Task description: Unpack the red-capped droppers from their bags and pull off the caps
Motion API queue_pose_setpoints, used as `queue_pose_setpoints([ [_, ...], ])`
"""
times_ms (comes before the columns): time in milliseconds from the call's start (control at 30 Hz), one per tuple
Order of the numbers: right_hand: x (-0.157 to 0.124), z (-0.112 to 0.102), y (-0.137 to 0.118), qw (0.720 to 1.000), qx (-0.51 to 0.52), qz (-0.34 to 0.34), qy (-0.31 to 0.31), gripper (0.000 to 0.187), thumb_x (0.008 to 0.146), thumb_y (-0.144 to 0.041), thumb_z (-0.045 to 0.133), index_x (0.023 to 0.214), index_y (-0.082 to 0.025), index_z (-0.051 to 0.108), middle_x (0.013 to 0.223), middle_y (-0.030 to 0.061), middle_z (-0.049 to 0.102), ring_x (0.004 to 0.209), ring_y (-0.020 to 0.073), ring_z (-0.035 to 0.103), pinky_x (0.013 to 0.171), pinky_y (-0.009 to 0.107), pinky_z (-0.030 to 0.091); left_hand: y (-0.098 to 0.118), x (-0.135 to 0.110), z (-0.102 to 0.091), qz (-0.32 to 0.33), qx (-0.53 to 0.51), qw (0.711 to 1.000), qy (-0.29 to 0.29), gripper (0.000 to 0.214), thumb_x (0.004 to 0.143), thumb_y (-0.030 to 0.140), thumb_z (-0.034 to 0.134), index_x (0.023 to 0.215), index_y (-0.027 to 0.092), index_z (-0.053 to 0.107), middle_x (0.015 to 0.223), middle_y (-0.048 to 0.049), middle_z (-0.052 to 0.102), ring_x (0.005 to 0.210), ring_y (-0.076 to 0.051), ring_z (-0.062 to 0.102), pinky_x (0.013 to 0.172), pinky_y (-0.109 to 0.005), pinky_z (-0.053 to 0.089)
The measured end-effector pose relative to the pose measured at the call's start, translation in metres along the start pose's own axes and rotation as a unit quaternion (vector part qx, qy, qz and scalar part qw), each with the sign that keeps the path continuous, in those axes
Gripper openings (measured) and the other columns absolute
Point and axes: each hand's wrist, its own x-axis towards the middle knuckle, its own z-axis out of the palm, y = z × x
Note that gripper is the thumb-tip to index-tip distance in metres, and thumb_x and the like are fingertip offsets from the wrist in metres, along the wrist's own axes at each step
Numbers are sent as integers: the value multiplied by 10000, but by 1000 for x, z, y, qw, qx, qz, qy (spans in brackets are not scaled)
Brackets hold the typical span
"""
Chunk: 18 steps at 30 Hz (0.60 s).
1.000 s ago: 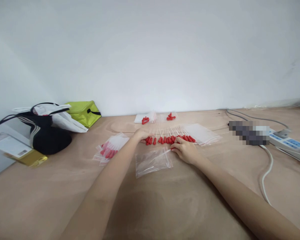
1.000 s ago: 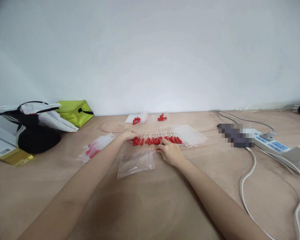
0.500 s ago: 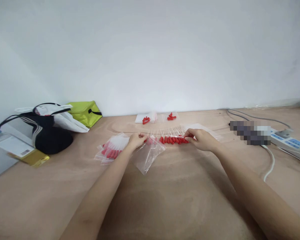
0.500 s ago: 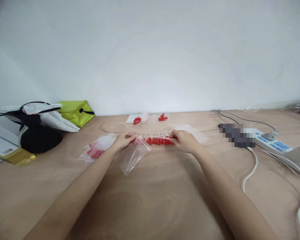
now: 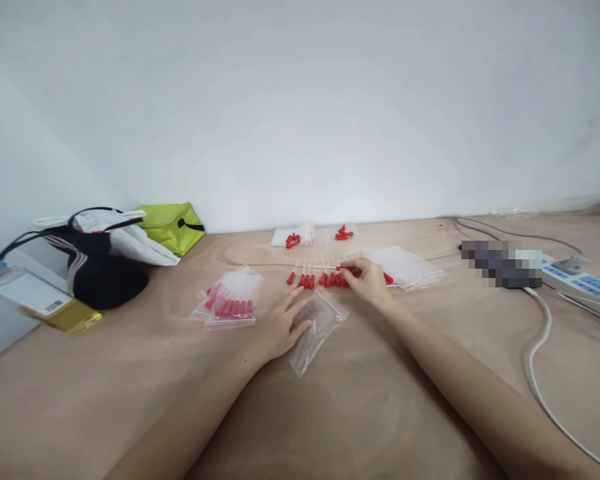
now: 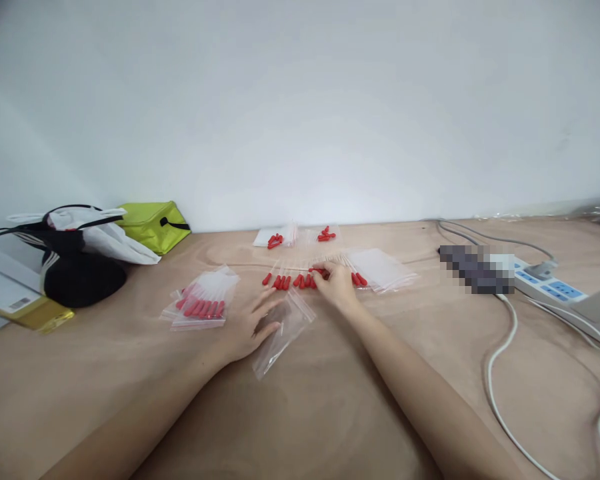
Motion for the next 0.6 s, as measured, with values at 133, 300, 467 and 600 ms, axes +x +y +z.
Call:
queue_pose_setpoints([
  [133, 5, 21, -9, 999, -37, -33, 12, 184, 750, -216, 466, 853, -156, 607, 800, 59, 634, 667, 129, 570, 643, 255, 453, 6, -3, -6, 101, -49, 984, -136, 371, 858, 214, 381, 1208, 300, 468, 1336, 12, 406, 1278, -167, 279, 1062, -390, 238],
  [300, 6, 41, -16, 992, -104, -74, -14, 180, 776, -176, 444, 829, -169, 616, 822, 64, 609, 743, 143, 547, 687, 258, 420, 7, -6, -1, 156, -80, 967, -183, 462, 827, 74, 327, 1183, 321, 489, 1310, 21, 432, 1239, -147, 351, 1053, -381, 264],
  [467, 3, 50, -22, 976, -181, -104, -58, 160, 788, -199, 483, 807, -189, 642, 848, 75, 617, 856, 183, 517, 751, 299, 363, 17, -13, 3, 131, -101, 974, -153, 379, 848, 144, 355, 1157, 275, 530, 1297, -32, 453, 1200, -161, 408, 1013, -354, 331],
  [600, 1, 48, -26, 961, -234, -122, -85, 160, 797, -262, 504, 788, -214, 656, 845, 80, 629, 887, 221, 486, 770, 363, 303, 27, -16, 0, 100, -89, 980, -149, 389, 794, 331, 515, 1179, 273, 511, 1306, -50, 444, 1223, -209, 374, 1026, -401, 294],
])
